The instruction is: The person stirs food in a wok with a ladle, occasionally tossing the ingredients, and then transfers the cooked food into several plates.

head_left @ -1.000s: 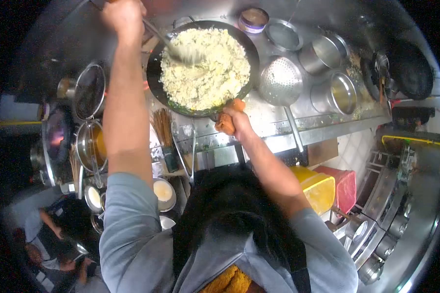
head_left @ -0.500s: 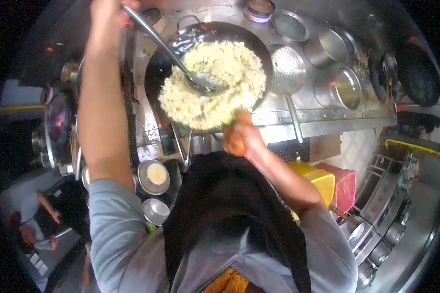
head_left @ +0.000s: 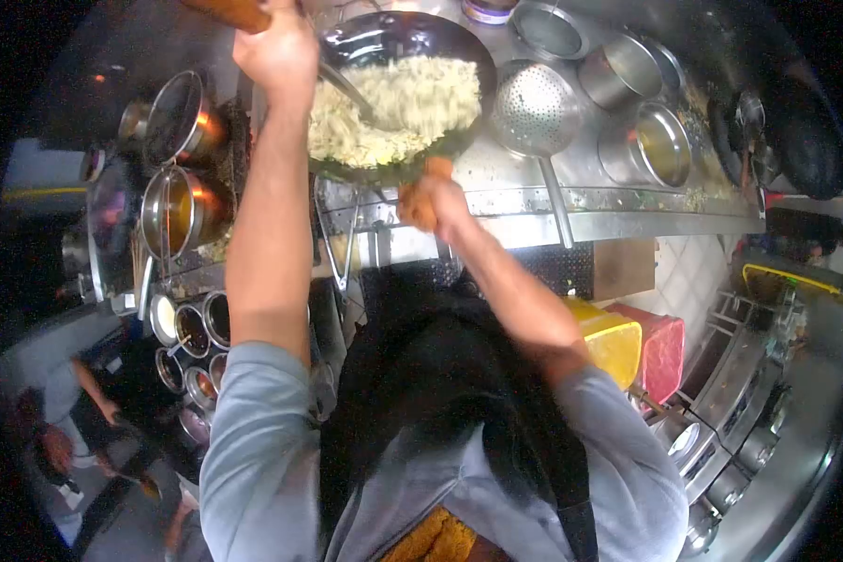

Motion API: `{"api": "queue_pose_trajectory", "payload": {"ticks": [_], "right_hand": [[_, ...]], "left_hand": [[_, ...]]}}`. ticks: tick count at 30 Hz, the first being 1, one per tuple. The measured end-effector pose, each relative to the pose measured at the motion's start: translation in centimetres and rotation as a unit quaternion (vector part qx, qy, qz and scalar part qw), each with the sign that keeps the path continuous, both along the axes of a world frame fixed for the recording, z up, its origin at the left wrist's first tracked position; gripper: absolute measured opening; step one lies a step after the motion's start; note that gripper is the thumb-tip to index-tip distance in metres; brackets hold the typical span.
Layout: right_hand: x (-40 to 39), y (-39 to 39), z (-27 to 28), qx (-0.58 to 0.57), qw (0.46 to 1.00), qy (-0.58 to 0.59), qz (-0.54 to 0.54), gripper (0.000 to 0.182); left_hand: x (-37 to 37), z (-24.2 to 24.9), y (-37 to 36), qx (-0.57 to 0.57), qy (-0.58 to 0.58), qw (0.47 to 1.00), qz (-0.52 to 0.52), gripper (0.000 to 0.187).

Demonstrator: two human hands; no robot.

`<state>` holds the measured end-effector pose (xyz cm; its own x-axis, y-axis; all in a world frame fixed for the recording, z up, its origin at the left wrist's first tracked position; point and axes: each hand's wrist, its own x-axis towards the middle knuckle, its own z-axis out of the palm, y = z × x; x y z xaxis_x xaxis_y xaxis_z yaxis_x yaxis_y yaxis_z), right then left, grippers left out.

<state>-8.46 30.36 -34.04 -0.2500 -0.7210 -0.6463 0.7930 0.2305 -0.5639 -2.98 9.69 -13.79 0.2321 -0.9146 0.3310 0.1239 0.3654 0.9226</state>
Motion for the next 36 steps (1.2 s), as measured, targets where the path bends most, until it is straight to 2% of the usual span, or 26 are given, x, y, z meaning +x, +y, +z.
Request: {"api": "queue_pose_trajectory", "payload": {"ticks": [1,3,4,5,6,7,8,9,10,11,13,15,17,19,20,21,22,23,25,26,27,28,29,33,35,36], "right_hand": [[0.7,1.7,-1.8,-0.020,1.000,0.013,-0.010,0.020],[1.0,7.5,-1.1,-0.038,0.999,0.010,0.017,0.023],[0.6,8.9,-0.7,-0.063,0.997,0.017,0.040,0.026],[0.5,8.6,0.2,-0.062,0.998,-0.002,0.015,0.030],[0.4,8.2,1.1,-0.062,0.998,-0.020,-0.009,0.033],[-0.3,7.4,1.1,-0.082,0.995,-0.063,0.001,0.037],[-0.7,4.2,-0.3,-0.051,0.998,-0.043,-0.005,0.031],[-1.1,1.4,-1.9,-0.051,0.998,-0.031,0.010,0.029],[-1.6,-1.3,-3.4,-0.052,0.998,-0.019,0.026,0.027],[-1.1,-2.2,-4.2,-0.027,1.000,-0.010,0.011,0.028],[-0.7,2.1,-3.6,-0.034,0.999,-0.006,0.021,0.029],[-0.3,8.4,-3.9,-0.057,0.997,0.003,0.048,0.036],[-0.6,9.1,-1.6,-0.056,0.998,0.012,0.031,0.041],[-0.4,6.2,1.8,-0.030,0.999,-0.030,-0.017,0.036],[-1.9,2.9,-1.7,-0.067,0.994,-0.066,0.047,0.030],[-2.1,-0.2,-1.3,-0.057,0.997,-0.037,0.029,0.022],[-1.6,-0.9,-1.3,-0.044,0.998,0.009,0.034,0.023],[-1.4,-1.3,-1.2,-0.032,0.997,0.057,0.040,0.024],[-0.7,3.6,-4.7,-0.017,0.996,0.061,0.058,0.029],[-0.5,6.6,-4.2,-0.009,0.998,0.031,0.058,0.034],[-0.9,9.0,-4.4,-0.039,0.997,0.022,0.069,0.035],[-1.0,8.9,-3.1,-0.029,0.997,0.035,0.055,0.035],[-0.9,9.1,-1.3,-0.011,0.998,0.044,0.035,0.036],[-2.9,0.1,1.2,-0.037,0.999,-0.021,0.019,0.021],[-3.2,-4.0,-1.4,-0.026,0.999,-0.046,-0.006,0.020],[-2.9,-5.5,-4.1,-0.027,0.999,-0.023,-0.024,0.019]], "left_hand": [[0.3,1.2,-0.4,-0.004,0.002,1.000,0.002,0.031],[1.7,4.1,-1.1,0.032,0.124,0.991,-0.044,0.031],[3.7,4.1,-3.5,-0.041,0.189,0.970,-0.150,0.031],[4.3,6.9,-1.1,-0.026,0.169,0.974,-0.150,0.032],[4.9,7.8,0.2,-0.076,0.137,0.979,-0.127,0.031],[8.0,6.1,-1.8,-0.105,0.192,0.917,-0.334,0.026],[7.9,4.4,-0.2,-0.134,0.080,0.959,-0.236,0.028],[6.8,2.8,1.9,-0.166,-0.034,0.976,-0.137,0.030],[3.7,0.7,3.4,-0.074,-0.055,0.996,-0.023,0.031],[2.5,-2.4,2.2,-0.090,0.041,0.992,-0.080,0.031],[3.4,-3.7,-3.3,-0.069,0.049,0.996,-0.032,0.030],[4.9,1.1,-3.6,0.004,0.194,0.977,-0.091,0.031],[7.1,4.9,-2.8,-0.027,0.190,0.973,-0.128,0.033],[9.9,6.1,-2.4,-0.041,0.154,0.945,-0.285,0.030],[9.0,4.5,-0.9,-0.058,0.070,0.980,-0.176,0.030],[7.4,2.1,1.0,-0.082,-0.014,0.994,-0.065,0.031],[5.3,-0.6,1.2,-0.062,0.009,0.997,-0.036,0.027],[5.2,-2.3,0.1,-0.034,0.110,0.989,-0.090,0.023],[6.1,-3.0,-3.6,-0.015,0.149,0.981,-0.121,0.023],[7.2,-2.0,-4.5,-0.021,0.142,0.981,-0.129,0.023],[7.1,0.6,-5.8,-0.034,0.142,0.979,-0.141,0.024],[5.2,4.9,-2.4,-0.033,0.173,0.974,-0.146,0.036],[4.3,7.9,-0.8,-0.071,0.131,0.980,-0.131,0.036],[2.9,12.0,-0.5,-0.066,0.092,0.967,-0.227,0.034],[0.1,10.7,1.7,-0.090,0.080,0.984,-0.131,0.033],[-0.2,7.1,1.2,-0.090,0.080,0.984,-0.134,0.033]]}}
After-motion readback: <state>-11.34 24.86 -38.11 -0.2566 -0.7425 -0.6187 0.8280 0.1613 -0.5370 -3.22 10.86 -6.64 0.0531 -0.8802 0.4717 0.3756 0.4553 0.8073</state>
